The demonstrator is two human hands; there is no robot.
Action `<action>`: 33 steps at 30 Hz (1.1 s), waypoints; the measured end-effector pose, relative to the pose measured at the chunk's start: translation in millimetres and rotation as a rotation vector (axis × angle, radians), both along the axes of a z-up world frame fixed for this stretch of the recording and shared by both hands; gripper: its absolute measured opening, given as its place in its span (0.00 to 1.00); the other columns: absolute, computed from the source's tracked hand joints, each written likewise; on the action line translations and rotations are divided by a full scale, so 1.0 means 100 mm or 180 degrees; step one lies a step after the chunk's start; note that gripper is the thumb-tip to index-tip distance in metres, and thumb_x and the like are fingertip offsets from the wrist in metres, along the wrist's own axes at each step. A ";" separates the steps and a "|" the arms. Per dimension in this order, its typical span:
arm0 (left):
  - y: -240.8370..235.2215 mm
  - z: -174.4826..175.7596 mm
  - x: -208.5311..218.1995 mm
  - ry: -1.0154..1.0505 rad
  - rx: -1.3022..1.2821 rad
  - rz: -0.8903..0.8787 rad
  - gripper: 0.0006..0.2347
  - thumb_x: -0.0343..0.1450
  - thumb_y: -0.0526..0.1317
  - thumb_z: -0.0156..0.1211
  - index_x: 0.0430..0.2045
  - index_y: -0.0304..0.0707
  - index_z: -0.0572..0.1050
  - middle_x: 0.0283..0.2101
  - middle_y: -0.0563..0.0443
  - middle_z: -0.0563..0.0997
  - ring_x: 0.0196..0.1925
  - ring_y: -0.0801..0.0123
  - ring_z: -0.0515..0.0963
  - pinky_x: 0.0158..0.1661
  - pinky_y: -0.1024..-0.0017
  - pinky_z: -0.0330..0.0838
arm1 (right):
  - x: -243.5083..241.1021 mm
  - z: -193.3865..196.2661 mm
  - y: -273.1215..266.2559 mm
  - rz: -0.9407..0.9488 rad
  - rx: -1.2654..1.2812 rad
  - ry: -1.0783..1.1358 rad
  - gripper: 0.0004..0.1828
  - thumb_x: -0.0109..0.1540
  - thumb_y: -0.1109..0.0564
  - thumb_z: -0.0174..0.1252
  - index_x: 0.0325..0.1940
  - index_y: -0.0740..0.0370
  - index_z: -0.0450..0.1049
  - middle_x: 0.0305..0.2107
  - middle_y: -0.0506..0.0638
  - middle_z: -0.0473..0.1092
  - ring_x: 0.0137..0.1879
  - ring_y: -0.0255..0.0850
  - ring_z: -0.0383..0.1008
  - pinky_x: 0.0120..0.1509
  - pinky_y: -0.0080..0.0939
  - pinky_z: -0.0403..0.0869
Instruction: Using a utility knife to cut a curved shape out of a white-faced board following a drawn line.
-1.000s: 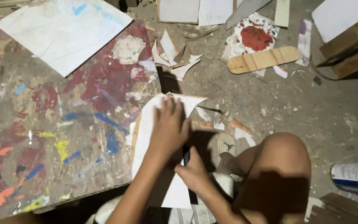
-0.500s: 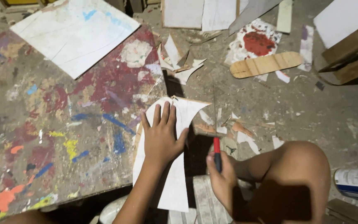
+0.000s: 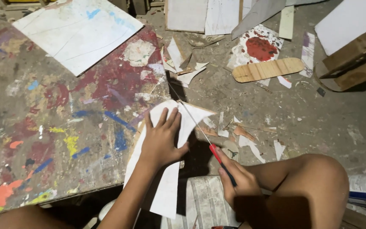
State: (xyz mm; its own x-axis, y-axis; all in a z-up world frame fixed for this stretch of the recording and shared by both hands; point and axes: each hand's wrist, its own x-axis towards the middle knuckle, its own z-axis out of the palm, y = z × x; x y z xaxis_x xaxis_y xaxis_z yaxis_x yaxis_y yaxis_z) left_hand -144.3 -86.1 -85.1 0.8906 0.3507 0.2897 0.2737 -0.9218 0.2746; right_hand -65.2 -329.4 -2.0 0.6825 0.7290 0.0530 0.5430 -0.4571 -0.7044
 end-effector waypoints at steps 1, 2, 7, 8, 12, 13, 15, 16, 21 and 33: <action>0.00 0.01 -0.02 0.0010 0.0003 0.0010 0.39 0.64 0.62 0.54 0.66 0.33 0.65 0.74 0.43 0.62 0.75 0.44 0.58 0.66 0.24 0.36 | -0.04 0.01 -0.01 0.0010 0.0003 0.0010 0.27 0.65 0.56 0.51 0.70 0.45 0.71 0.63 0.46 0.74 0.69 0.36 0.73 0.69 0.33 0.66; 0.00 0.03 -0.03 -0.0013 -0.0022 -0.0080 0.38 0.64 0.62 0.54 0.66 0.34 0.65 0.73 0.43 0.64 0.75 0.44 0.59 0.65 0.24 0.38 | -0.07 0.02 -0.02 0.0044 0.0026 -0.0047 0.27 0.65 0.54 0.50 0.69 0.45 0.71 0.61 0.48 0.75 0.67 0.38 0.75 0.68 0.34 0.67; 0.08 0.05 -0.07 -0.0015 -0.0101 -0.0230 0.39 0.63 0.63 0.55 0.65 0.34 0.67 0.72 0.45 0.66 0.75 0.49 0.60 0.67 0.28 0.38 | -0.12 -0.06 -0.03 0.0352 0.0512 -0.0392 0.24 0.66 0.60 0.50 0.68 0.57 0.70 0.60 0.55 0.74 0.67 0.44 0.75 0.70 0.39 0.70; 0.08 0.06 -0.06 -0.0007 -0.0127 -0.0237 0.38 0.64 0.63 0.54 0.65 0.34 0.67 0.72 0.44 0.66 0.75 0.48 0.60 0.67 0.27 0.37 | -0.12 -0.04 -0.03 0.0379 0.0460 -0.0433 0.24 0.67 0.59 0.49 0.69 0.56 0.70 0.59 0.56 0.75 0.65 0.44 0.77 0.67 0.38 0.71; 0.15 0.06 0.00 0.0110 -0.0165 -0.0258 0.39 0.67 0.67 0.49 0.67 0.35 0.65 0.73 0.43 0.64 0.76 0.47 0.58 0.67 0.26 0.33 | -0.13 0.07 0.01 0.0379 0.0349 -0.0137 0.25 0.67 0.59 0.48 0.69 0.58 0.69 0.63 0.57 0.72 0.70 0.46 0.72 0.72 0.40 0.67; 0.17 0.06 0.02 0.0113 -0.0177 -0.0261 0.39 0.67 0.67 0.49 0.67 0.35 0.65 0.73 0.43 0.64 0.76 0.47 0.58 0.67 0.26 0.33 | -0.14 0.04 0.03 0.0376 0.0338 -0.0133 0.25 0.67 0.59 0.48 0.69 0.58 0.69 0.63 0.57 0.72 0.70 0.46 0.72 0.72 0.40 0.67; 0.21 0.06 0.06 0.0114 -0.0231 -0.0248 0.39 0.64 0.63 0.54 0.66 0.34 0.65 0.73 0.44 0.64 0.75 0.47 0.58 0.67 0.26 0.33 | -0.14 -0.01 0.06 0.0103 0.0575 -0.0348 0.24 0.67 0.58 0.49 0.68 0.59 0.71 0.58 0.57 0.76 0.62 0.45 0.79 0.63 0.36 0.73; 0.24 0.04 0.07 0.0108 -0.0235 -0.0251 0.39 0.64 0.63 0.54 0.66 0.34 0.65 0.73 0.44 0.64 0.75 0.47 0.58 0.67 0.26 0.33 | -0.12 0.01 0.08 0.0100 0.0570 -0.0354 0.24 0.67 0.58 0.49 0.68 0.59 0.71 0.58 0.57 0.76 0.62 0.45 0.79 0.63 0.36 0.73; 0.31 -0.07 0.15 -0.0160 -0.0184 0.0093 0.36 0.70 0.63 0.50 0.67 0.32 0.65 0.72 0.38 0.65 0.74 0.48 0.62 0.70 0.38 0.39 | -0.10 0.15 0.14 0.0053 0.0046 -0.0249 0.26 0.67 0.56 0.47 0.70 0.48 0.70 0.58 0.49 0.77 0.62 0.41 0.78 0.61 0.35 0.72; 0.28 -0.06 0.16 -0.0497 -0.0397 0.0205 0.32 0.67 0.58 0.59 0.62 0.35 0.72 0.67 0.40 0.72 0.70 0.48 0.69 0.70 0.42 0.43 | -0.11 0.16 0.12 0.0103 -0.0764 -0.0897 0.30 0.64 0.56 0.50 0.71 0.33 0.67 0.27 0.39 0.74 0.28 0.38 0.75 0.28 0.37 0.69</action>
State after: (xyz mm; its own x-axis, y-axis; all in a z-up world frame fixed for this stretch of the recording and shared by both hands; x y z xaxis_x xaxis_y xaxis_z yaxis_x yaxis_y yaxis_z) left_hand -128.2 -57.8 -91.1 0.8128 0.4472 0.3733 0.2760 -0.8600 0.4291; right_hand -76.7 -317.5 14.0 0.6418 0.7645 0.0605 0.7172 -0.5705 -0.4001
